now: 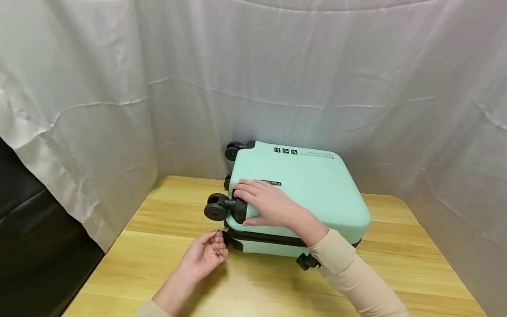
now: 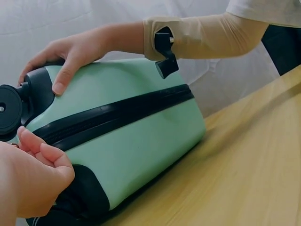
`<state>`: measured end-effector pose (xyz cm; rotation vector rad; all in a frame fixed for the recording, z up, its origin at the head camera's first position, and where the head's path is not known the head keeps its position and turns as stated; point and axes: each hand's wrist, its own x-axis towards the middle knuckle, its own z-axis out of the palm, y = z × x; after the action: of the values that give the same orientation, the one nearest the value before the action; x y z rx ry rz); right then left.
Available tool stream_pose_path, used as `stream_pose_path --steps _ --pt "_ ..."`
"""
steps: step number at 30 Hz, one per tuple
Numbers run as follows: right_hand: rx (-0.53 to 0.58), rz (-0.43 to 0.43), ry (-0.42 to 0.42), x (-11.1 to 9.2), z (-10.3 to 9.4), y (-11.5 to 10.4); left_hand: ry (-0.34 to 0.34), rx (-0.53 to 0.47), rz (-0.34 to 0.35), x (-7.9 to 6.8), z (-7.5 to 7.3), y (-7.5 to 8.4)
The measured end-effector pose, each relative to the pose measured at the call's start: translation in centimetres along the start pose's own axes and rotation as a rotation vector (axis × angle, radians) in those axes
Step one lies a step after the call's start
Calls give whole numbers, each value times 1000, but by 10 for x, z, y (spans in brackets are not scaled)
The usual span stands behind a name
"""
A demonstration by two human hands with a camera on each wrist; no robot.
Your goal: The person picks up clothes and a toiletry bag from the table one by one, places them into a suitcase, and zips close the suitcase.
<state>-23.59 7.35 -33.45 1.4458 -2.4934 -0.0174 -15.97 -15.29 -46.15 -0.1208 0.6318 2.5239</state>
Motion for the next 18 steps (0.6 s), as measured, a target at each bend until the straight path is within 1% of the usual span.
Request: stream_pose_path --steps 3,7,10,14,18 --pt "-48 -1 23 1 0 2 0 61 2 4 1 0" --pt "-176 7 57 5 3 1 -23 168 6 11 -1 -1" --pt "-232 29 46 9 7 -1 -26 210 2 13 -2 -2" --pt "-233 46 39 11 9 -1 -21 220 4 15 -2 -2" --pt "-221 13 43 14 7 2 -13 197 10 17 -1 -2"
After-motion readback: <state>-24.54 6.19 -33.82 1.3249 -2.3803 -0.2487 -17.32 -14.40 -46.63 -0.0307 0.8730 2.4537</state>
